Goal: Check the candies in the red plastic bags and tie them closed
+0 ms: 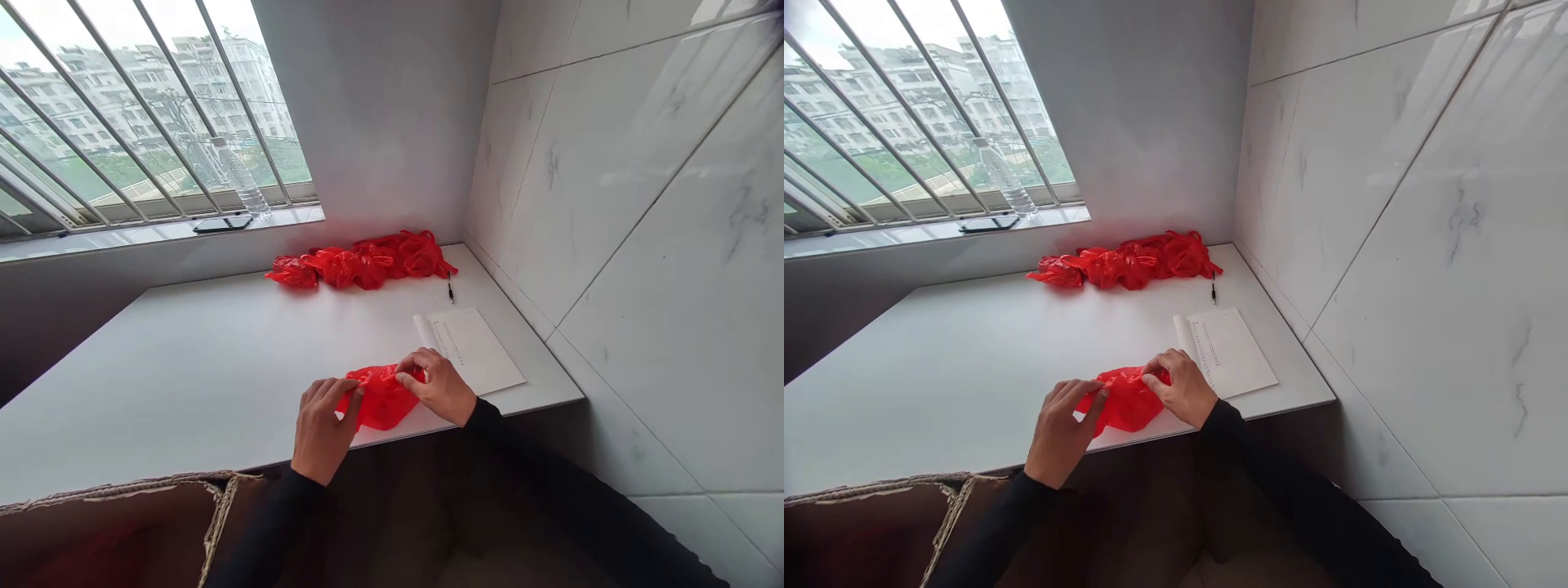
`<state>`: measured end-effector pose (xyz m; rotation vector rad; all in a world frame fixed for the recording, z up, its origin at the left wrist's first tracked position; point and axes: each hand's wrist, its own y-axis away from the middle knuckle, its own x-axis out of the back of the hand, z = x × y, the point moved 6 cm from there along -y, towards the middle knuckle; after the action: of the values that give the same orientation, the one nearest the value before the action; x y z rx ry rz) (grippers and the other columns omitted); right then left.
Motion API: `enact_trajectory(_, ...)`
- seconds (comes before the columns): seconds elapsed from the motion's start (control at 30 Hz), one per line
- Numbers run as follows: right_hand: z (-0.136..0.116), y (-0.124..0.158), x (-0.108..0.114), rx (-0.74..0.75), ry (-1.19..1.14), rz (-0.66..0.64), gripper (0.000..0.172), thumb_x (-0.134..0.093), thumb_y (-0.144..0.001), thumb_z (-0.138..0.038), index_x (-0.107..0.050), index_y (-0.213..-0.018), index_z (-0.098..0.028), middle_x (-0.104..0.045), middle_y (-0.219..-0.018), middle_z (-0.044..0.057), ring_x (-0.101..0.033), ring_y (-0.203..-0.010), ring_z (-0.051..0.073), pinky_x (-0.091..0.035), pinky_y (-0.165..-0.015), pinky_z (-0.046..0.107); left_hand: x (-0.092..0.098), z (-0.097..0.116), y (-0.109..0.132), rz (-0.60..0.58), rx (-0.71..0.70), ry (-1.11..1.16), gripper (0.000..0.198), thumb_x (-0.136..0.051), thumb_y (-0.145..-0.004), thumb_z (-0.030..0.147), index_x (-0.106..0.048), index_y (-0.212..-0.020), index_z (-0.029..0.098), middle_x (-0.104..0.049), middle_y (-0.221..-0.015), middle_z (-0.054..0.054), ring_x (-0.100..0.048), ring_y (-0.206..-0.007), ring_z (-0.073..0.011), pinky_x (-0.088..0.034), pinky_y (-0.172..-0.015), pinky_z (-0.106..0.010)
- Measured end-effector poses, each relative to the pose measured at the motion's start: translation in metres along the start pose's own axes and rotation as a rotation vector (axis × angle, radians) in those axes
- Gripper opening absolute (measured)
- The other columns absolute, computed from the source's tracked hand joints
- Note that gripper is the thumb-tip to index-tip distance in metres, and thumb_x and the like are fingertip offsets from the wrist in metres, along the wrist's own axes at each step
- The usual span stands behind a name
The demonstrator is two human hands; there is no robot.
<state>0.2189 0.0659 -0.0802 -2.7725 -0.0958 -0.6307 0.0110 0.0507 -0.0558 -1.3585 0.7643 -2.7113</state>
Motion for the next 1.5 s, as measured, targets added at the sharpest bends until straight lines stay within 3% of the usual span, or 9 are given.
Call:
enact_trajectory(0.17, 0.011, 0.005, 0.02, -0.062, 0.002, 0.028, 0.022, -0.055, -0.098, -0.036, -0.069, -0.104, -0.019, -0.067, -0.09, 0.003, -0.058, -0.081, 0.016, -0.048, -0.079, 0.032, 0.016, -0.028, 0.001, 0.163, 0.156, 0.021, 0.023, -0.051, -0.098, 0.037, -0.065, -0.097, 0.019, -0.071, -0.091, -0.008, -0.065, -0.085, -0.0251, -0.051, -0.077, -0.04)
enact_trajectory(0.3, 0.003, 0.007, 0.013, -0.028, 0.03, -0.062, 0.027, -0.068, -0.091, -0.042, -0.073, -0.109, -0.023, -0.062, -0.08, 0.0, -0.056, -0.082, 0.018, -0.046, -0.08, 0.034, 0.011, -0.006, 0.002, 0.068, 0.023, 0.086, 0.043, -0.057, -0.092, 0.031, -0.056, -0.134, 0.023, -0.067, -0.127, -0.009, -0.061, -0.114, -0.0257, -0.049, -0.097, -0.042)
enact_trajectory(0.47, -0.006, 0.007, 0.005, -0.009, 0.041, -0.125, 0.014, -0.065, -0.092, -0.031, -0.072, -0.084, -0.022, -0.063, -0.082, 0.002, -0.056, -0.085, 0.019, -0.045, -0.081, 0.034, 0.004, 0.012, 0.003, -0.004, -0.072, 0.103, 0.015, -0.061, -0.088, 0.023, -0.074, -0.096, 0.025, -0.072, -0.099, -0.004, -0.061, -0.104, -0.0253, -0.045, -0.099, -0.042)
enact_trajectory(0.6, -0.003, 0.007, 0.009, -0.012, 0.019, -0.117, 0.017, -0.06, -0.095, -0.032, -0.068, -0.085, -0.021, -0.066, -0.089, 0.003, -0.058, -0.088, 0.019, -0.046, -0.082, 0.034, 0.007, -0.006, 0.001, 0.04, 0.029, 0.146, 0.021, -0.054, -0.095, 0.03, -0.074, -0.099, 0.023, -0.071, -0.105, -0.006, -0.062, -0.104, -0.0239, -0.049, -0.089, -0.036)
enact_trajectory(0.83, 0.013, 0.007, 0.03, -0.102, -0.044, 0.138, 0.025, -0.04, -0.103, -0.04, -0.054, -0.094, -0.021, -0.062, -0.094, 0.004, -0.059, -0.084, 0.019, -0.048, -0.073, 0.034, 0.028, -0.031, 0.0, 0.243, 0.281, 0.168, 0.032, -0.048, -0.097, 0.038, -0.074, -0.107, 0.023, -0.063, -0.113, -0.009, -0.061, -0.104, -0.0242, -0.05, -0.081, -0.035)
enact_trajectory(1.0, -0.026, 0.021, 0.042, 0.03, -0.064, 0.33, 0.012, -0.048, -0.101, -0.032, -0.053, -0.107, -0.023, -0.062, -0.105, 0.004, -0.059, -0.099, 0.019, -0.048, -0.092, 0.037, 0.041, -0.019, 0.002, 0.338, 0.309, 0.153, 0.029, -0.063, -0.089, 0.038, -0.076, -0.112, 0.026, -0.055, -0.095, -0.005, -0.056, -0.089, -0.0215, -0.047, -0.08, -0.035)
enact_trajectory(1.07, -0.053, 0.022, 0.035, 0.229, -0.038, 0.253, 0.013, -0.05, -0.1, -0.023, -0.056, -0.11, -0.025, -0.064, -0.108, 0.004, -0.059, -0.101, 0.019, -0.048, -0.093, 0.036, 0.04, -0.014, 0.002, 0.311, 0.306, 0.217, 0.029, -0.065, -0.089, 0.04, -0.075, -0.112, 0.026, -0.062, -0.092, -0.004, -0.059, -0.086, -0.0205, -0.047, -0.078, -0.034)
enact_trajectory(1.17, -0.074, 0.018, 0.009, 0.421, 0.146, -0.033, 0.024, -0.047, -0.097, -0.01, -0.062, -0.11, -0.023, -0.069, -0.107, 0.005, -0.061, -0.103, 0.021, -0.048, -0.095, 0.037, 0.035, -0.012, 0.004, 0.245, 0.321, 0.342, 0.027, -0.063, -0.091, 0.041, -0.074, -0.109, 0.024, -0.07, -0.09, -0.003, -0.063, -0.08, -0.0194, -0.049, -0.073, -0.032)
enact_trajectory(1.5, -0.058, 0.016, -0.015, 0.24, 0.576, -0.281, 0.018, -0.047, -0.098, -0.012, -0.065, -0.095, -0.017, -0.069, -0.089, 0.007, -0.062, -0.084, 0.022, -0.048, -0.082, 0.04, 0.015, -0.019, 0.0, 0.078, 0.442, 0.788, 0.029, -0.079, -0.079, 0.04, -0.061, -0.093, 0.022, -0.068, -0.102, -0.003, -0.066, -0.093, -0.0195, -0.052, -0.082, -0.03)
